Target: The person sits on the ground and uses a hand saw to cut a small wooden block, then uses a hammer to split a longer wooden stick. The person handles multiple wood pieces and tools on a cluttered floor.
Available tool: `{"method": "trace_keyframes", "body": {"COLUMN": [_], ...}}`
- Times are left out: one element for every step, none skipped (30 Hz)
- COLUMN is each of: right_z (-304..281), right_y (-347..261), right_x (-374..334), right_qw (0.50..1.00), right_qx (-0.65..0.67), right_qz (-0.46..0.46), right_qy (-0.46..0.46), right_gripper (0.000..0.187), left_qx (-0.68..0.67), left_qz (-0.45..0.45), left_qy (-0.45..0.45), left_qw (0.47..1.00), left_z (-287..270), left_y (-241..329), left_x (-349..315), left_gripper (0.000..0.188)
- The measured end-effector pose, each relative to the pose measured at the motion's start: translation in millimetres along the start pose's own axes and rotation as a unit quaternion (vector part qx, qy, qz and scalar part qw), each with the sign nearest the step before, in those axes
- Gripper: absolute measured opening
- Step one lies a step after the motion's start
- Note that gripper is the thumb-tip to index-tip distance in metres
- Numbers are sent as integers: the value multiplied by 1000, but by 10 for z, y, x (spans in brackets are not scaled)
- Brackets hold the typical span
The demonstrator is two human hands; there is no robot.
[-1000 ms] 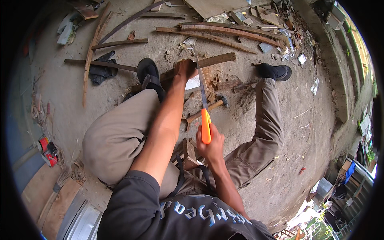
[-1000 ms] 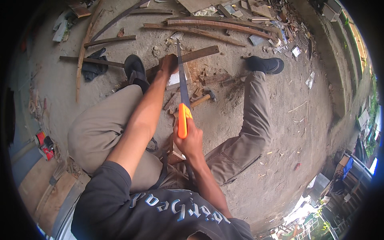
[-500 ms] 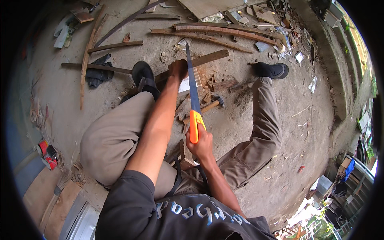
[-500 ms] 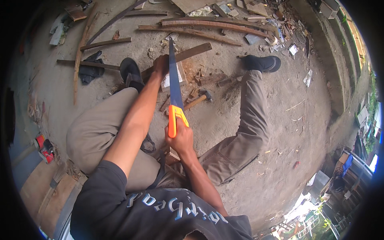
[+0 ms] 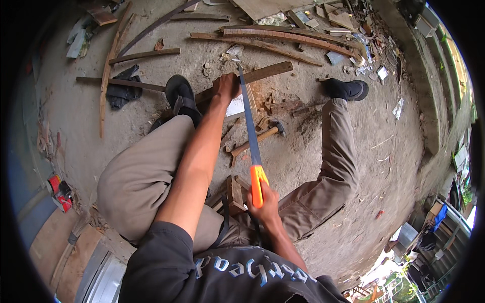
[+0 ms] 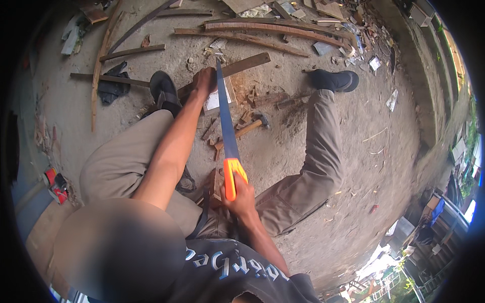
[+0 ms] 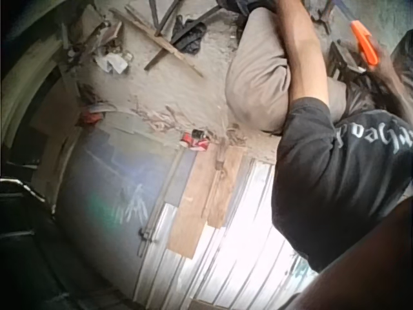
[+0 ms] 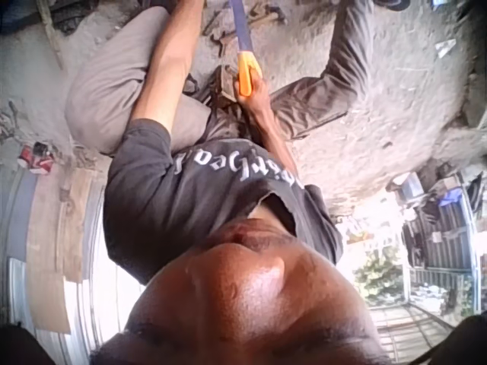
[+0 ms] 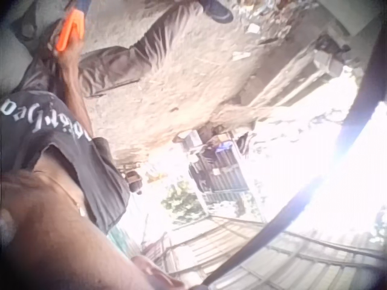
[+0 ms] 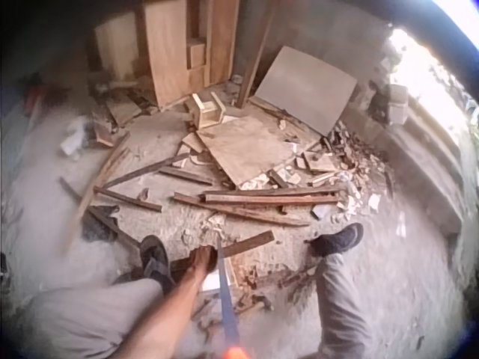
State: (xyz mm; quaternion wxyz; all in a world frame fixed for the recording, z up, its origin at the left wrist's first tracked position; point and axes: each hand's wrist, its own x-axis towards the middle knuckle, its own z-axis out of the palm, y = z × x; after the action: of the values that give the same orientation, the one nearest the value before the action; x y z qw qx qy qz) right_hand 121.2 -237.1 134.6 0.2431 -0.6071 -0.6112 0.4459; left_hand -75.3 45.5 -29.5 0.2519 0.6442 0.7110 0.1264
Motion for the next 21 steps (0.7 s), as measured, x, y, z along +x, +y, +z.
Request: {"method": "trace_keyframes", "body": {"right_z": [-26, -70, -139, -166, -138, -62, -4, 5, 26, 33, -16, -81, -136, -175, -183, -167, -118, -32, 38, 77, 122], "right_y": [121, 72, -41, -141, -212, -219, -254, -271, -259, -238, -172, -125, -177, -218, -205, -236, -246, -205, -212, -215, -209], "right_x": [-220, -164, -95, 122, 457, 820, 1013, 964, 900, 801, 560, 268, 37, -60, 26, 178, 410, 763, 1073, 1169, 1228], "right_qw": [1000, 1000, 999, 999, 999, 999, 999, 999, 999, 999, 999, 999, 998, 998, 999, 999, 999, 998, 998, 998, 997], "right_qx": [-20, -13, -9, 1, 11, -9, -26, -21, -15, -9, -24, -39, -33, -54, -48, -44, -39, -36, -22, -32, -42], "right_qz": [10, 25, 48, 41, 30, 18, 0, 4, 6, 8, 10, 11, 52, 6, 6, 16, 18, 24, 3, -17, -36], "right_qy": [-12, -2, 6, 15, 26, 44, 47, 42, 41, 42, 24, 7, 5, 13, 14, 22, 25, 54, 55, 55, 56], "right_gripper": [21, 19, 17, 15, 14, 13, 12, 12, 11, 11, 10, 10, 10, 9, 10, 10, 10, 11, 12, 13, 13], "left_qx": [-28, -25, -1, 22, 44, 49, 55, 60, 66, 61, 54, 74, 91, 62, 37, 10, -17, 3, -9, -21, -32], "left_qz": [6, 13, -8, -33, -54, -82, -74, -66, -53, -75, -99, -59, -20, -39, -60, -72, -90, -100, -88, -71, -52], "left_qy": [27, 41, 14, -11, -31, -70, -84, -99, -112, -92, -130, -102, -77, -99, -103, -114, -119, -150, -108, -72, -37], "left_qw": [999, 999, 1000, 999, 997, 993, 992, 991, 990, 991, 985, 990, 993, 992, 992, 991, 989, 984, 990, 995, 997], "left_z": [61, 173, 226, 188, 71, -144, -131, -75, -133, -147, -181, 9, 330, 456, 547, 652, 684, 215, 73, -14, -94], "left_y": [-59, -127, -115, -67, 25, 243, 224, 151, 151, 204, 208, 88, -70, -185, -308, -327, -372, 91, 94, 95, 114], "left_x": [-19, 38, 12, -10, 17, -33, -49, -34, 1, 6, 29, 73, 116, 140, 221, 236, 230, 139, 70, 34, 5], "left_gripper": [18, 21, 22, 24, 25, 28, 29, 29, 30, 29, 31, 31, 33, 38, 36, 34, 33, 24, 21, 18, 15]}}
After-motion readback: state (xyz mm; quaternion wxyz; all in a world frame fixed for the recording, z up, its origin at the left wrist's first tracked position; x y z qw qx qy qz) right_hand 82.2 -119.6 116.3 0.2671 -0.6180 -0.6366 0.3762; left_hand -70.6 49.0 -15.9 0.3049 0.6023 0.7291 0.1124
